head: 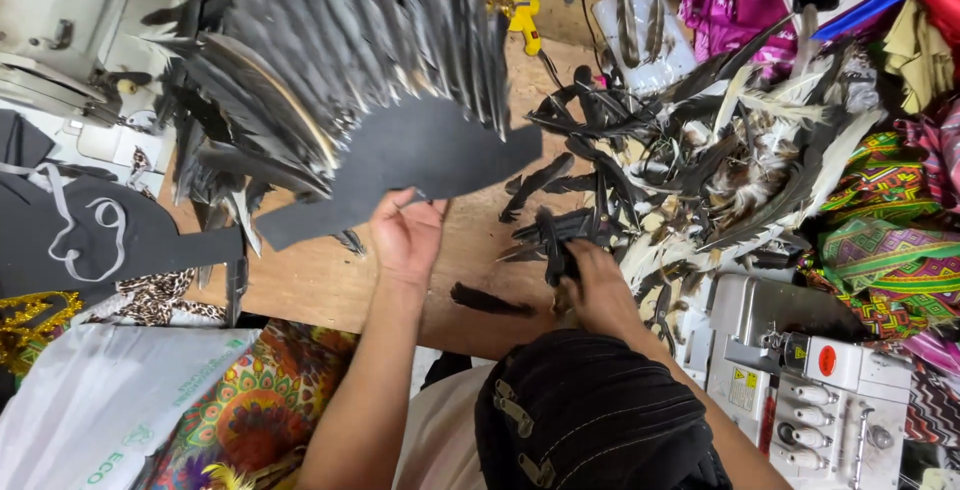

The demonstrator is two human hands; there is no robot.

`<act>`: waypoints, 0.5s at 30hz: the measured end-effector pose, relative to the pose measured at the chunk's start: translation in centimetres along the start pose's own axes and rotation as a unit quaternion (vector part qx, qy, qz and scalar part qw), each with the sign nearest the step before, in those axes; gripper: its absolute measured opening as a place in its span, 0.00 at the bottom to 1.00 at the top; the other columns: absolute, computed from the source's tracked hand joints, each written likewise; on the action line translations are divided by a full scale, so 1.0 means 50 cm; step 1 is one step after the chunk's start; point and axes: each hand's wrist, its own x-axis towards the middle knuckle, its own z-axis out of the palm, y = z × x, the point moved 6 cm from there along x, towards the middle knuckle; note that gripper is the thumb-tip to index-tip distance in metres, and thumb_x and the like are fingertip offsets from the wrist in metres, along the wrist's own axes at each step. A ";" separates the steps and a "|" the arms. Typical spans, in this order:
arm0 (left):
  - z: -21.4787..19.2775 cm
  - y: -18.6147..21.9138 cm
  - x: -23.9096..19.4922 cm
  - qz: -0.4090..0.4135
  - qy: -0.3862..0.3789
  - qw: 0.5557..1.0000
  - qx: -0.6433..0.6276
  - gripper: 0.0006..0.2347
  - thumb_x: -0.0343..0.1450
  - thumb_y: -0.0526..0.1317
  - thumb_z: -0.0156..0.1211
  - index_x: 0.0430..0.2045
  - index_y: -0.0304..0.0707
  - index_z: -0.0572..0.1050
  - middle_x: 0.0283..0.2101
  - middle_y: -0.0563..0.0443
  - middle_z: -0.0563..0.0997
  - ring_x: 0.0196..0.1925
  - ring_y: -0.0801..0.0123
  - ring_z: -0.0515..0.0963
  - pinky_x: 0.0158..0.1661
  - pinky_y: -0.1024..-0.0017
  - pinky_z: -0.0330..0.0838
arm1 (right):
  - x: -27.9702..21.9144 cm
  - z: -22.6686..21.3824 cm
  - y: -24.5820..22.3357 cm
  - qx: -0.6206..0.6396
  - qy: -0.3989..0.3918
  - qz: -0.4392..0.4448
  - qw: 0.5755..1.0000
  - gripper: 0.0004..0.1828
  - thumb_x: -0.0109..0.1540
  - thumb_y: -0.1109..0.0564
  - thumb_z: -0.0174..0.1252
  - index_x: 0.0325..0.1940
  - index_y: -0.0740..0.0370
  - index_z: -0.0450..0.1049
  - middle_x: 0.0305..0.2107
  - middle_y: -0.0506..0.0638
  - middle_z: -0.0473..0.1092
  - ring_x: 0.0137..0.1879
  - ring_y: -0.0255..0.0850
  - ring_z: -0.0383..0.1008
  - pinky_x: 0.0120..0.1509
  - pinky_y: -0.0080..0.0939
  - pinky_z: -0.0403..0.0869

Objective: Gluing feathers onto a black cutout base using a hot glue gun to create a decorative item.

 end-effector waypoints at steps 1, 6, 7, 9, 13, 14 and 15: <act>-0.032 -0.023 0.014 -0.001 0.005 1.000 0.000 0.10 0.66 0.26 0.60 0.38 0.31 0.84 0.44 0.37 0.90 0.52 0.51 0.89 0.67 0.49 0.78 | 0.027 -0.004 -0.010 0.001 -0.004 0.002 1.000 0.32 0.68 0.50 0.62 0.77 0.57 0.67 0.67 0.56 0.69 0.74 0.55 0.68 0.80 0.58 0.67; -0.144 -0.099 0.035 -0.023 0.078 0.996 -0.021 0.10 0.66 0.23 0.60 0.37 0.28 0.83 0.43 0.38 0.90 0.49 0.53 0.89 0.65 0.51 0.79 | 0.174 -0.017 -0.037 -0.087 0.031 -0.053 0.994 0.25 0.68 0.58 0.60 0.71 0.63 0.73 0.59 0.60 0.74 0.71 0.61 0.72 0.76 0.63 0.69; -0.190 -0.097 0.061 -0.022 0.083 0.996 -0.022 0.10 0.66 0.23 0.60 0.37 0.28 0.83 0.43 0.38 0.90 0.49 0.53 0.89 0.65 0.51 0.79 | 0.201 -0.015 -0.026 -0.085 0.026 -0.054 0.995 0.25 0.68 0.58 0.60 0.71 0.63 0.73 0.59 0.60 0.74 0.71 0.61 0.72 0.76 0.63 0.69; -0.286 -0.088 0.110 0.007 0.101 0.995 -0.017 0.10 0.67 0.24 0.61 0.38 0.33 0.83 0.44 0.40 0.90 0.51 0.52 0.89 0.65 0.50 0.80 | 0.255 0.010 0.002 -0.102 -0.067 -0.037 0.992 0.30 0.73 0.53 0.52 0.80 0.59 0.64 0.73 0.58 0.65 0.83 0.59 0.58 0.83 0.65 0.61; -0.231 -0.047 0.064 0.032 0.111 0.993 -0.022 0.12 0.66 0.25 0.61 0.42 0.34 0.83 0.44 0.41 0.89 0.53 0.51 0.88 0.67 0.49 0.78 | 0.299 0.025 0.014 -0.118 -0.117 -0.084 0.982 0.29 0.79 0.44 0.44 0.79 0.63 0.66 0.77 0.62 0.61 0.87 0.59 0.52 0.87 0.65 0.52; -0.210 -0.043 0.051 0.035 0.108 0.993 -0.021 0.12 0.66 0.24 0.61 0.41 0.34 0.82 0.44 0.40 0.89 0.53 0.50 0.88 0.68 0.48 0.78 | 0.295 0.020 0.012 -0.114 -0.108 -0.099 0.983 0.30 0.79 0.42 0.46 0.79 0.63 0.67 0.79 0.62 0.60 0.87 0.58 0.53 0.88 0.65 0.50; -0.188 -0.040 0.039 0.038 0.105 0.994 -0.020 0.12 0.66 0.24 0.61 0.41 0.34 0.82 0.44 0.39 0.89 0.53 0.50 0.88 0.68 0.47 0.77 | 0.290 0.014 0.010 -0.109 -0.099 -0.114 0.983 0.31 0.79 0.40 0.47 0.78 0.64 0.68 0.81 0.62 0.59 0.86 0.57 0.53 0.89 0.66 0.48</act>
